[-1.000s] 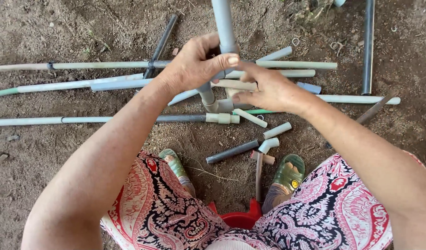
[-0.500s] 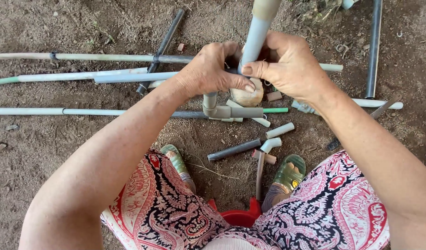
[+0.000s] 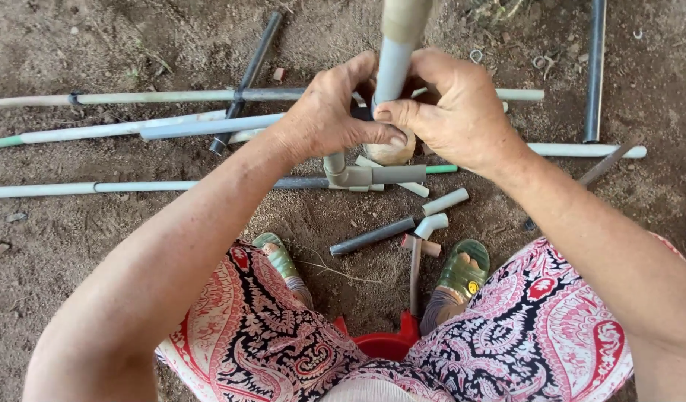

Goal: The person sits on a small red stool and assembles various PVC pipes and fittings by hand. They connect straight pipes, elbows, and T-joints to form a structure, occasionally using a wooden stick to push components together.

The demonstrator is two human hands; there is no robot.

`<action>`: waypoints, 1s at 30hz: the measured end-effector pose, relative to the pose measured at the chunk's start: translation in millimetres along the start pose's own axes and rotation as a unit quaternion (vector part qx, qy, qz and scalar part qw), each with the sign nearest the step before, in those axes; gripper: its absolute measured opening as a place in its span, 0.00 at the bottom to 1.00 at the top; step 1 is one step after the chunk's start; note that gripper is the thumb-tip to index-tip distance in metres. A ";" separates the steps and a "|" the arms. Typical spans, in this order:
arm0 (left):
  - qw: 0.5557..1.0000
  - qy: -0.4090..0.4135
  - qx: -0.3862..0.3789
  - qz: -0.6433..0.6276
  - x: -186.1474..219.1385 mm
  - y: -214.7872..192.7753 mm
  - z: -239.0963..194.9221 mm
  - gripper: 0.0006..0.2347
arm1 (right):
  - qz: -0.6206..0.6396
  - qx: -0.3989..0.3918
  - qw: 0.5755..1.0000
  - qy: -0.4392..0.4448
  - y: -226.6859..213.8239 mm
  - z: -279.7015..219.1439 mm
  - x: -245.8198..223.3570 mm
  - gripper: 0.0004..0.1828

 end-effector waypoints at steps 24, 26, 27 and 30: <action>0.982 -0.140 -0.075 0.102 -159.6 118.8 -65.0 0.23 | -0.085 -0.151 0.971 0.163 112.4 -63.7 122.5 0.20; 0.982 -0.128 -0.057 0.129 -179.5 131.1 -64.6 0.28 | -0.125 -0.175 0.964 0.156 120.4 -64.0 125.5 0.17; 0.982 -0.124 -0.055 0.132 -192.7 134.8 -62.5 0.28 | -0.127 -0.172 0.965 0.152 123.9 -64.0 132.7 0.17; 0.987 -0.122 -0.025 0.100 -214.5 135.8 -54.6 0.25 | -0.102 -0.150 0.967 0.179 128.3 -64.0 152.5 0.17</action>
Point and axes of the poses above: each hand's wrist, its own z-axis towards the middle knuckle, its own y-axis out of the palm, x = y × z, the point moved 7 cm from there along z, towards the middle knuckle
